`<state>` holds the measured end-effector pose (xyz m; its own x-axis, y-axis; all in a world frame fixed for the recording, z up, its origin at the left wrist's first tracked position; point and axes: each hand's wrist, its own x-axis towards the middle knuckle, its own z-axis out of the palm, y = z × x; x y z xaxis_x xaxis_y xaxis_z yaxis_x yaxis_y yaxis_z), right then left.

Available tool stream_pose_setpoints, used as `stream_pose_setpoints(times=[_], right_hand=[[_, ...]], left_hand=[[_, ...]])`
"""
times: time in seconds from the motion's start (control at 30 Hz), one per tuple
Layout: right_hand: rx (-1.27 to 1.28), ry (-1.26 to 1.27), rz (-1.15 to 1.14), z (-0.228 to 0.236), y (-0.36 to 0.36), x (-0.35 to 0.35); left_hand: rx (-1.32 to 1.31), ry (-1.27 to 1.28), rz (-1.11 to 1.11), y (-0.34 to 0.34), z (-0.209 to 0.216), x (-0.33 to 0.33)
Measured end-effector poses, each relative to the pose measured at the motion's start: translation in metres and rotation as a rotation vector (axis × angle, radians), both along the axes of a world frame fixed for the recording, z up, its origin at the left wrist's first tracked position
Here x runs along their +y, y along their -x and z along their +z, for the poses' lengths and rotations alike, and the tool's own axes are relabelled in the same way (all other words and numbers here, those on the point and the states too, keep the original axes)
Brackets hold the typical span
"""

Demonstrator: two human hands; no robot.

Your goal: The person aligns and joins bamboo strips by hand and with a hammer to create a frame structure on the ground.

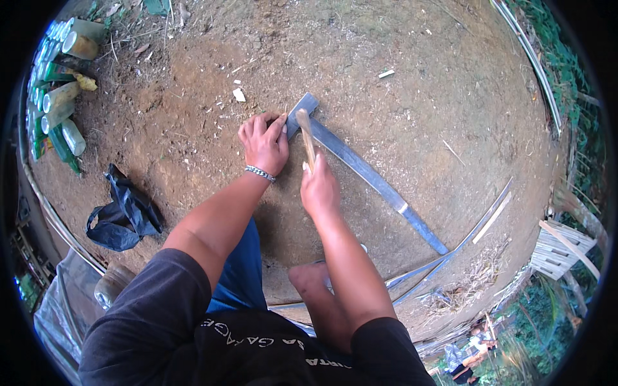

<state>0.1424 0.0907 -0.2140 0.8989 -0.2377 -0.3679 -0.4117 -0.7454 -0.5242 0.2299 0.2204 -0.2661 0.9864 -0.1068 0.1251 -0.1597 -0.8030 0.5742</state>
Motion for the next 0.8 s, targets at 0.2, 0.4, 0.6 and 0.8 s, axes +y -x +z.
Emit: stream_pose_setpoints(times=[0.2,0.4,0.6,0.8], right_hand=[[-0.443,-0.123,-0.051,0.013,-0.004,0.001],[0.285,0.013,-0.090,0.012,-0.015,-0.003],[-0.479,-0.159,-0.032,0.022,0.005,-0.005],[0.244,0.020,-0.037,0.003,-0.011,-0.009]], left_hand=[[-0.013,0.008,0.000,0.000,-0.002,0.006],[-0.004,0.006,0.005,0.003,-0.001,0.000],[0.037,0.025,0.010,0.001,-0.002,0.003],[0.022,0.005,-0.010,0.001,-0.002,-0.001]])
